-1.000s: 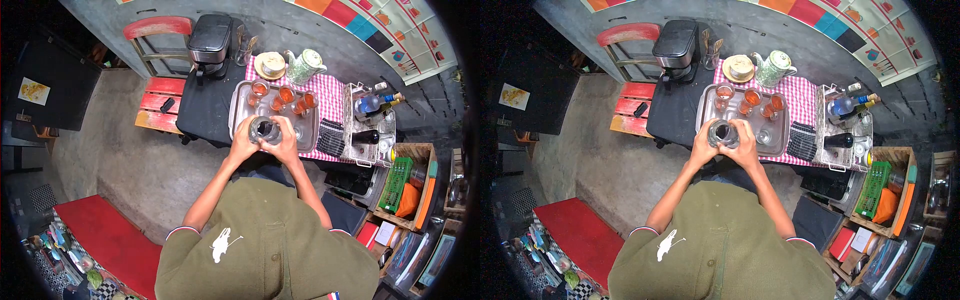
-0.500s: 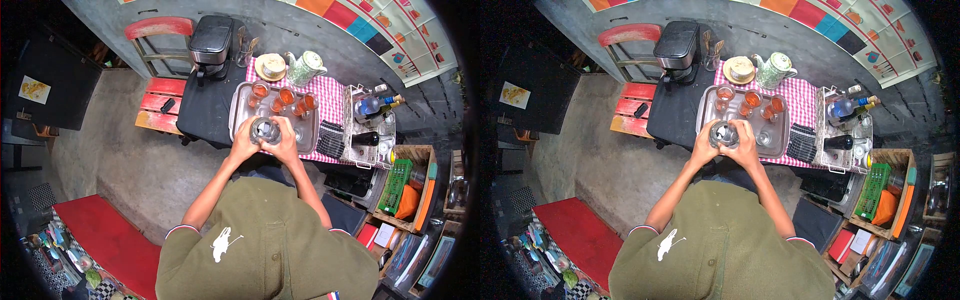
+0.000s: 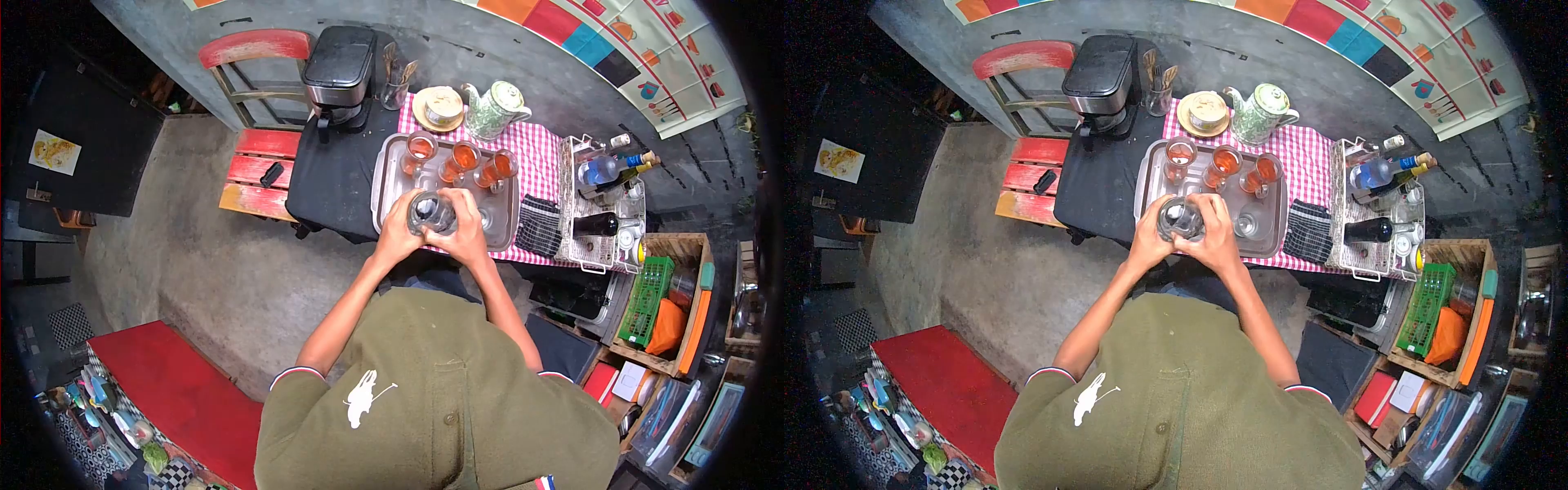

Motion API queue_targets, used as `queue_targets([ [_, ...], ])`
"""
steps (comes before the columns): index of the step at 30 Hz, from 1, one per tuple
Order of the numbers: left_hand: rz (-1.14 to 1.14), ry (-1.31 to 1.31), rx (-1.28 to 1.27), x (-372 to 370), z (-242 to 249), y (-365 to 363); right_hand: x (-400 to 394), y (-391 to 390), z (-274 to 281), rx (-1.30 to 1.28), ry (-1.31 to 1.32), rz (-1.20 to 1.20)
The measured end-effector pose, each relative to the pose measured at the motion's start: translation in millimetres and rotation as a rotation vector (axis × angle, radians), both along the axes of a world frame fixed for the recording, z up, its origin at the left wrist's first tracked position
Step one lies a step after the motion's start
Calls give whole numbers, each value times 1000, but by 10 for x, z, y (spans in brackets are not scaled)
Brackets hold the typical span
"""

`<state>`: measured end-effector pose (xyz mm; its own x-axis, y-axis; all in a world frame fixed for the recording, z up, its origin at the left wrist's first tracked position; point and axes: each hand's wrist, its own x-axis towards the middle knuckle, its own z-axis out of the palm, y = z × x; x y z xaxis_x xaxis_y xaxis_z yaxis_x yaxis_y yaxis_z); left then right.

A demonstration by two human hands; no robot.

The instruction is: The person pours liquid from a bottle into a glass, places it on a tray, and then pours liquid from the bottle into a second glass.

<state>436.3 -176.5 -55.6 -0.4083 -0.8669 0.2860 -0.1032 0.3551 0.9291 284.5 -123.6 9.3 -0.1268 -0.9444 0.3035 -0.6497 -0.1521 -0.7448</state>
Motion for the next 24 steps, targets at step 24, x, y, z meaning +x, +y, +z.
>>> queue_targets([
  [24,-31,1,22,2,-58,3,-36,8,-3,11,101,25],
])
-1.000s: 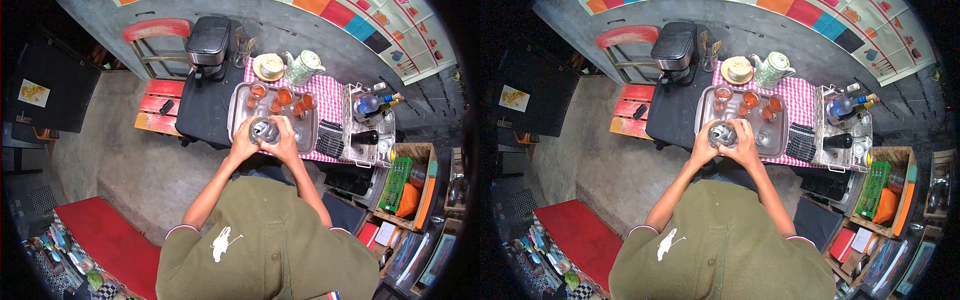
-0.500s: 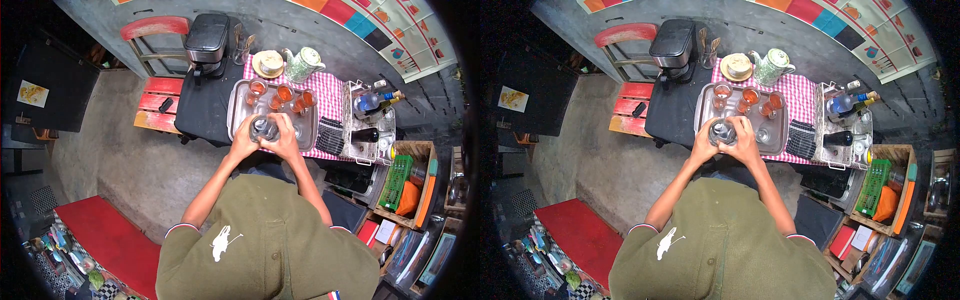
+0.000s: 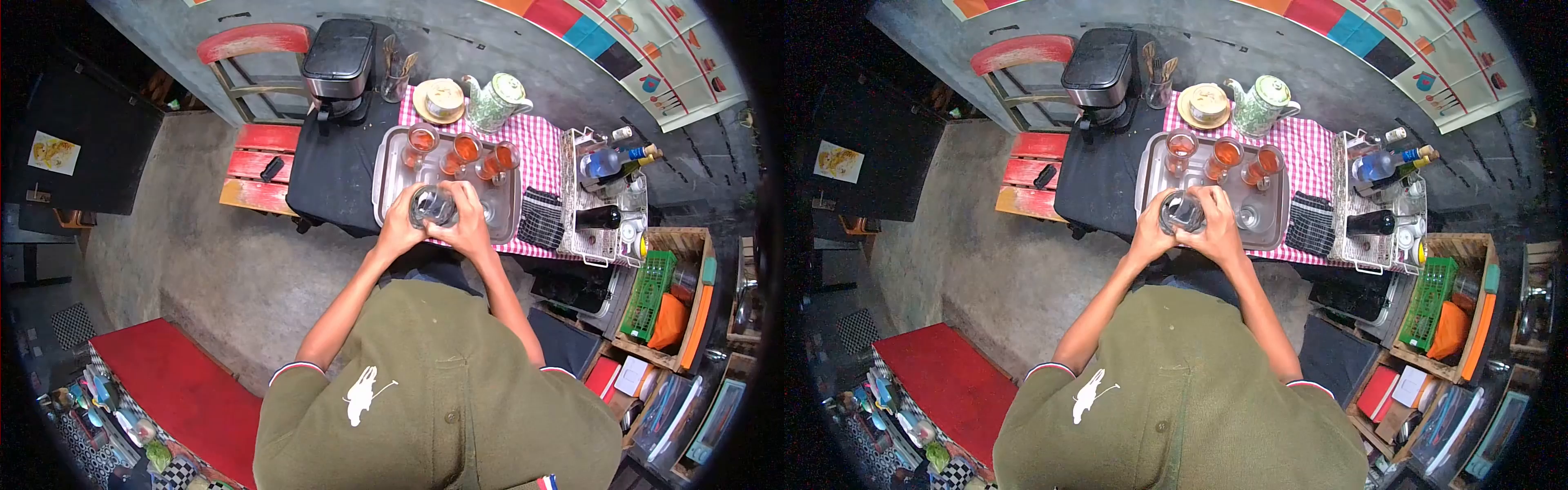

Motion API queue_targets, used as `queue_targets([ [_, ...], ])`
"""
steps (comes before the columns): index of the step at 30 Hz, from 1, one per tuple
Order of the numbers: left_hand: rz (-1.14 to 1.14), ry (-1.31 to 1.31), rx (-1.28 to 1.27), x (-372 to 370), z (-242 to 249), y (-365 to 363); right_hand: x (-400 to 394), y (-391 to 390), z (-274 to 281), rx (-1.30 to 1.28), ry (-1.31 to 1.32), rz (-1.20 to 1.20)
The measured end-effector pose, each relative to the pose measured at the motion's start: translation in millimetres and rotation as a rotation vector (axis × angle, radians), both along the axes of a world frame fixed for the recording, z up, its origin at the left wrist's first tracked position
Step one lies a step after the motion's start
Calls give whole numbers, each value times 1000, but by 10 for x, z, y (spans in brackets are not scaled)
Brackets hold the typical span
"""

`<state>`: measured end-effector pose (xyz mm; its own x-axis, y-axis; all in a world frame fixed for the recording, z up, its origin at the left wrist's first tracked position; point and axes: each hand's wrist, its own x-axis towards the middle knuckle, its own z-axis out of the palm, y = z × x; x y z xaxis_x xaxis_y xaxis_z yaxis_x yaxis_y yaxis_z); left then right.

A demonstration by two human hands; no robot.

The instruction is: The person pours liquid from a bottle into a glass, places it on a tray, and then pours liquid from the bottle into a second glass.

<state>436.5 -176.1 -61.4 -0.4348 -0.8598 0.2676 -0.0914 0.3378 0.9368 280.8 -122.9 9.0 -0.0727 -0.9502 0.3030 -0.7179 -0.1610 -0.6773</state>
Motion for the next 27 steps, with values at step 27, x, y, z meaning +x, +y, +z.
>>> queue_targets([
  [27,18,-2,9,-30,-49,24,-33,-34,67,24,40,31],
])
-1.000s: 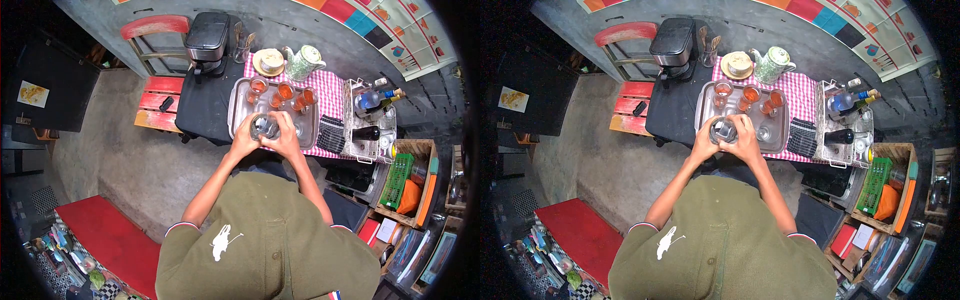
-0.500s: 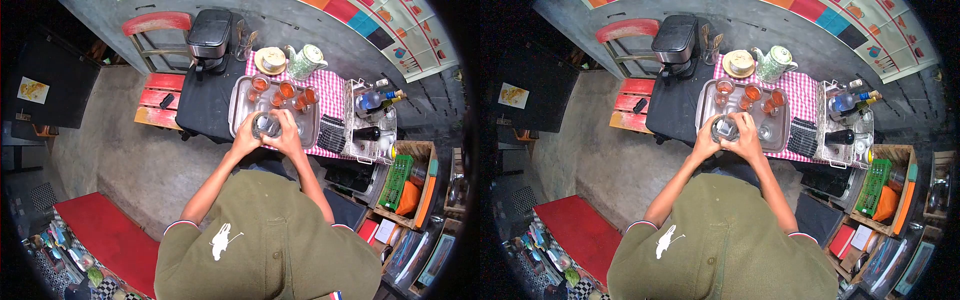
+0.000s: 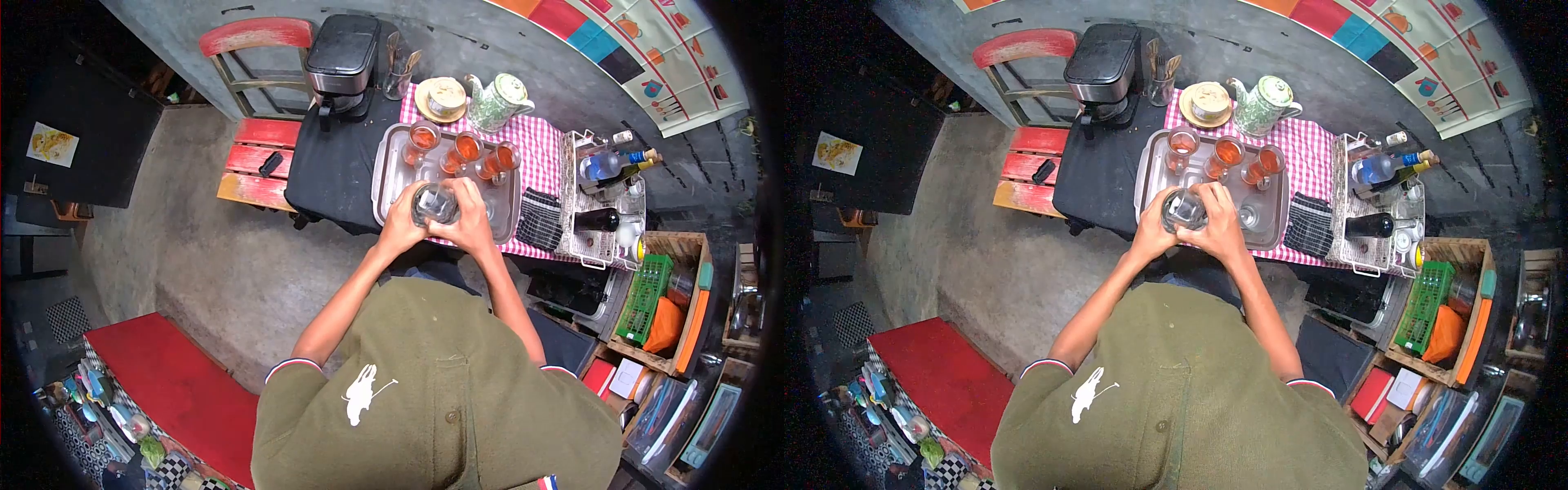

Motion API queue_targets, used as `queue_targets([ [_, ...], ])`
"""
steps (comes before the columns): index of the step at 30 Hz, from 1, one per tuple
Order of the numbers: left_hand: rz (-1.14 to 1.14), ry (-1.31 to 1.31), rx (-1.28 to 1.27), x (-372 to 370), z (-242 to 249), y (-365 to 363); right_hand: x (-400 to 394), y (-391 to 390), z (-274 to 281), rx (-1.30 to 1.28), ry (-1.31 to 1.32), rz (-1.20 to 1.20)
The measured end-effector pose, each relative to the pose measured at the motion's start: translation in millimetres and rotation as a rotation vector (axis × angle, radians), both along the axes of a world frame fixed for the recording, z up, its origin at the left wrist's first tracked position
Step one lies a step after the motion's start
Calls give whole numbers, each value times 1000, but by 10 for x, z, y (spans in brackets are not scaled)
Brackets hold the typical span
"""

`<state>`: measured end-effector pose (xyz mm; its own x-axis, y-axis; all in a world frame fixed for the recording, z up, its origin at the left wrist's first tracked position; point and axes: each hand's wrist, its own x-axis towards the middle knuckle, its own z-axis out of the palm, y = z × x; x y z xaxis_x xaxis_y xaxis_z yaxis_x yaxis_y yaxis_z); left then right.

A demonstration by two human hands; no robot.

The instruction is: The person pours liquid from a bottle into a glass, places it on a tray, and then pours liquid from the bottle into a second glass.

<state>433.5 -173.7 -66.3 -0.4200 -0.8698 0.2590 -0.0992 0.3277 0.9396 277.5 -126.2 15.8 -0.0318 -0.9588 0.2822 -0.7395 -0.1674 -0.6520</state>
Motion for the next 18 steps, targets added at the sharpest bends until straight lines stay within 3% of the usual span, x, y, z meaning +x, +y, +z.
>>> queue_targets([
  [18,-26,26,56,22,46,18,14,-27,26,34,17,12],
])
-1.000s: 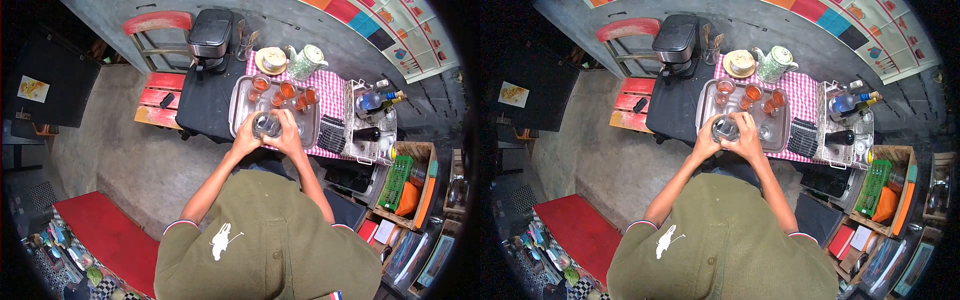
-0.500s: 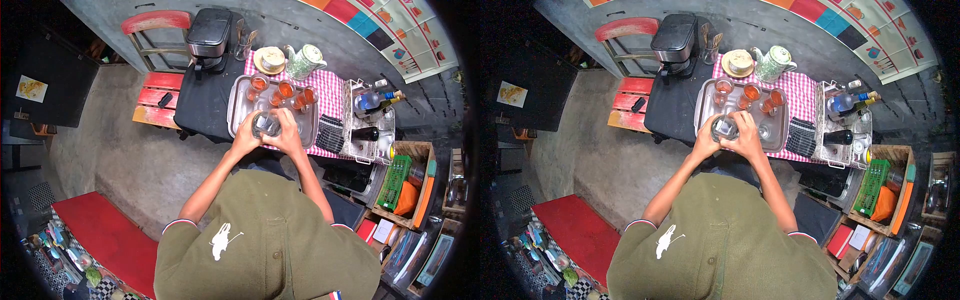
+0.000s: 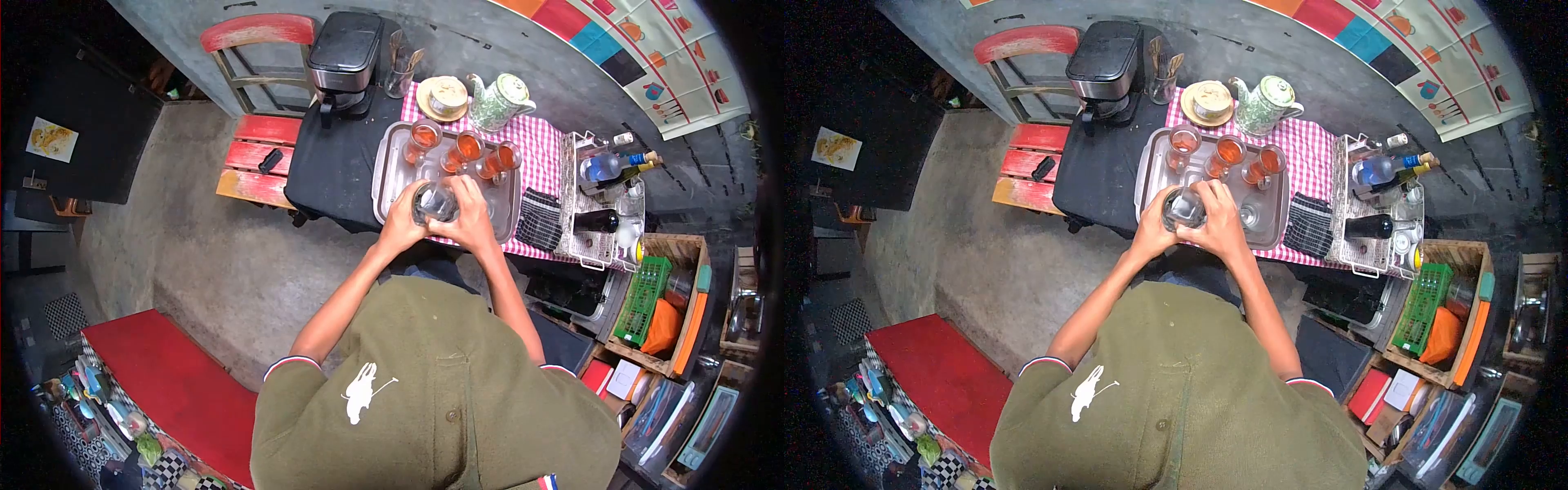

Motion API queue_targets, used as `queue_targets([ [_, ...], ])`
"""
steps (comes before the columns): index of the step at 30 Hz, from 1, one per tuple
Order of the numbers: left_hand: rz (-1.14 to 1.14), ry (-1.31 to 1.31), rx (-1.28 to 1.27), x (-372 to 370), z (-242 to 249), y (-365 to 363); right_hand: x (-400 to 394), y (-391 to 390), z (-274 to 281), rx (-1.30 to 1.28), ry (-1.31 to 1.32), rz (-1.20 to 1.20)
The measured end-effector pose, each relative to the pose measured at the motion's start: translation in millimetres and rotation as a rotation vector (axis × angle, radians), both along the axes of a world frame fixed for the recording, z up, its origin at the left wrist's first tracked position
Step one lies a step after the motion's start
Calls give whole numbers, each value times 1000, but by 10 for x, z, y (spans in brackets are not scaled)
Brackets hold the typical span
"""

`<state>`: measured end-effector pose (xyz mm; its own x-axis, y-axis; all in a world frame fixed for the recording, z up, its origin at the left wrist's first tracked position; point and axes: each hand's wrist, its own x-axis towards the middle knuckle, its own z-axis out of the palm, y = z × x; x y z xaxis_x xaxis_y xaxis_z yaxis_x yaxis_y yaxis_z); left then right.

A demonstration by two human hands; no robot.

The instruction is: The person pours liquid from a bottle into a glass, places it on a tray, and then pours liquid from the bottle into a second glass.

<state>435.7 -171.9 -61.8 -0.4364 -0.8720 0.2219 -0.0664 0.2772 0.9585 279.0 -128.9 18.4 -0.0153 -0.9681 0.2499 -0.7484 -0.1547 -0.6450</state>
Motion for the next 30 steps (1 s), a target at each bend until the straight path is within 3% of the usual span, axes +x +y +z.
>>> queue_targets([
  [30,4,14,-18,3,-151,47,-17,14,41,58,20,1],
])
